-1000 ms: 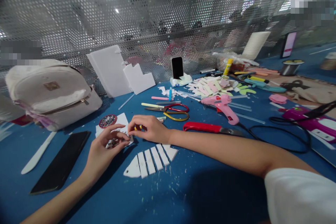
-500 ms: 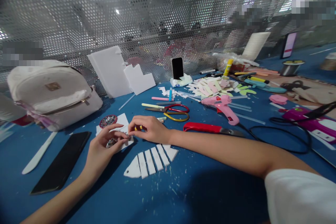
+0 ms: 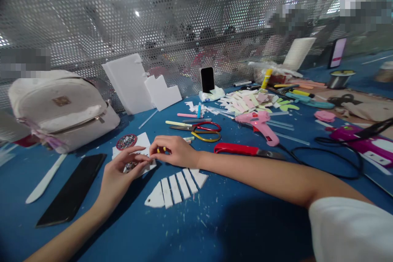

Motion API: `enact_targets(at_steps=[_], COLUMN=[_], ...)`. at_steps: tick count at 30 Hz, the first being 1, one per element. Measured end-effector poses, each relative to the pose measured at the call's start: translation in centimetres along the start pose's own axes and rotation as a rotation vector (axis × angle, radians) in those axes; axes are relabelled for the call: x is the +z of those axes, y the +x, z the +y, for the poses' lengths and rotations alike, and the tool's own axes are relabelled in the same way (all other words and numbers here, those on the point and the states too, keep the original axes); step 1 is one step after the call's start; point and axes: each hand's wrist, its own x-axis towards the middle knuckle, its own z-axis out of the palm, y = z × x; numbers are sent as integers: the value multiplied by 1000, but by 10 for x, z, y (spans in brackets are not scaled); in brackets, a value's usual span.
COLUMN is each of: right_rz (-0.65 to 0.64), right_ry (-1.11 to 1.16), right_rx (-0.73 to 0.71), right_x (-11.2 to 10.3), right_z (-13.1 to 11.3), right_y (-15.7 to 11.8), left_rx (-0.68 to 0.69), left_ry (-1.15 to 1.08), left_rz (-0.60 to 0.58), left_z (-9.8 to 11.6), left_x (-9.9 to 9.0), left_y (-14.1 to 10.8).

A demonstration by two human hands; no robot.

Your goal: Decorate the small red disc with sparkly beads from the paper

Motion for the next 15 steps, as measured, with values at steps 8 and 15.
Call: enact_targets(at_steps=[8, 15], right_rz=[-34, -52], right_ry=[-25, -37], right_rx=[-32, -17], right_x=[0, 0], right_z=[1, 2], right_y=[0, 0], left_rx=[25, 16], left_ry=[11, 24], left_rz=[2, -1], left_z=[1, -3], left_x=[0, -2], left_y=[0, 1])
